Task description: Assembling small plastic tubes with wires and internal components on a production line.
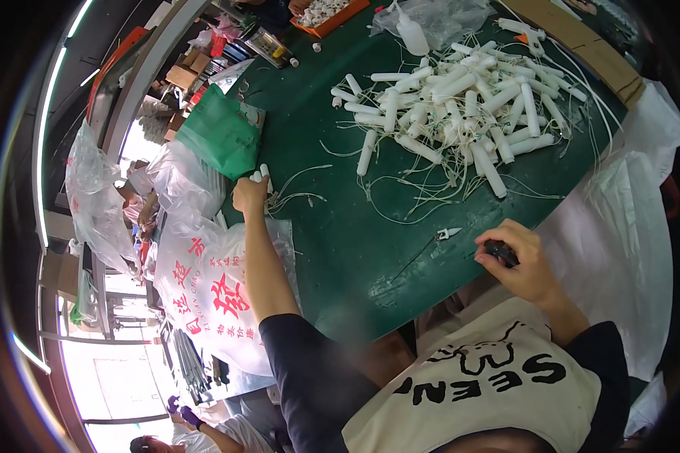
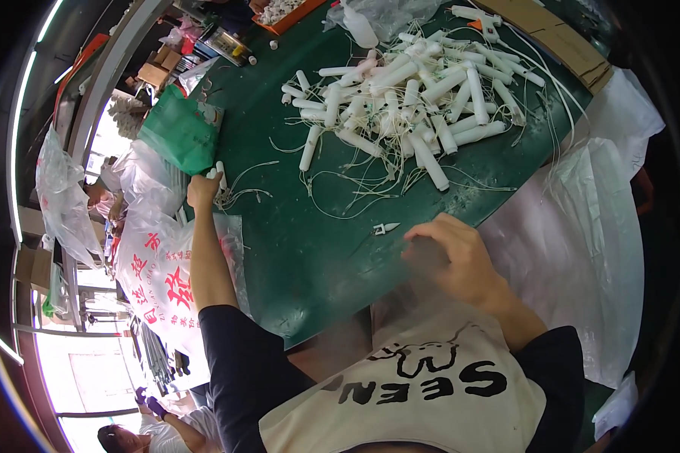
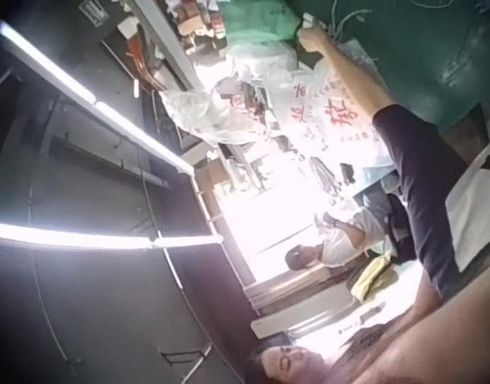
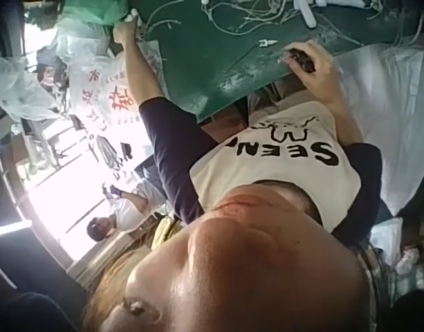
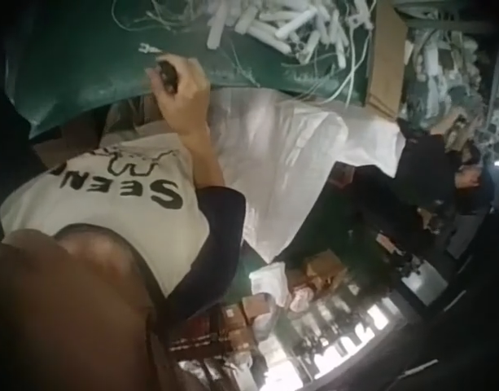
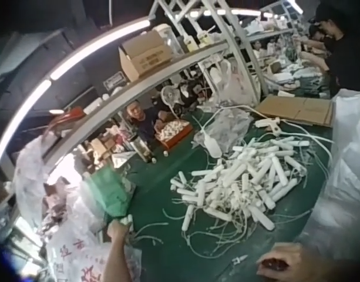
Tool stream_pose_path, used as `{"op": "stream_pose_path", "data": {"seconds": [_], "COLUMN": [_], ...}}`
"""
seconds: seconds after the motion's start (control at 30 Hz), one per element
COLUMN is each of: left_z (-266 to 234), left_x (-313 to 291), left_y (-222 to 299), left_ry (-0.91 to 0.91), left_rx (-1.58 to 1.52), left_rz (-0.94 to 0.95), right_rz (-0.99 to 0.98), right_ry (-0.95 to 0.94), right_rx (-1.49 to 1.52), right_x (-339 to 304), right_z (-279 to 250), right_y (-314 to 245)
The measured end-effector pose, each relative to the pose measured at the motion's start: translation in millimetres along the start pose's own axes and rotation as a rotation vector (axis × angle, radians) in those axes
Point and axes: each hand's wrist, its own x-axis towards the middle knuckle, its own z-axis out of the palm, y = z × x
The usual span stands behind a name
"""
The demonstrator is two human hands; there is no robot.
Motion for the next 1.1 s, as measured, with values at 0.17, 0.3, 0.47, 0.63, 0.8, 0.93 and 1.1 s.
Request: {"op": "stream_pose_path", "data": {"seconds": [0.17,0.3,0.47,0.63,0.8,0.93,1.1], "left_z": [10,10,12,8,-1,4,-6], "left_x": [-4,-2,1,2,4,8,4], "left_y": [-4,-2,-7,-8,-13,-13,-7], "left_ry": [-0.062,-0.054,-0.075,-0.099,-0.287,-0.298,-0.345], "left_rx": [0.0,0.02,0.009,0.054,0.08,0.076,0.067], "left_rz": [-0.048,-0.053,-0.079,-0.152,-0.276,-0.235,-0.248], "right_rz": [0.022,0.044,0.056,0.041,0.061,0.09,0.05], "right_ry": [0.03,0.014,0.0,-0.031,-0.063,-0.058,-0.046], "right_rx": [0.006,0.014,0.009,0.012,-0.014,0.005,0.006], "right_x": [0,4,6,8,8,11,9], "right_z": [-2,0,1,4,6,7,7], "right_y": [6,7,10,14,16,19,14]}}
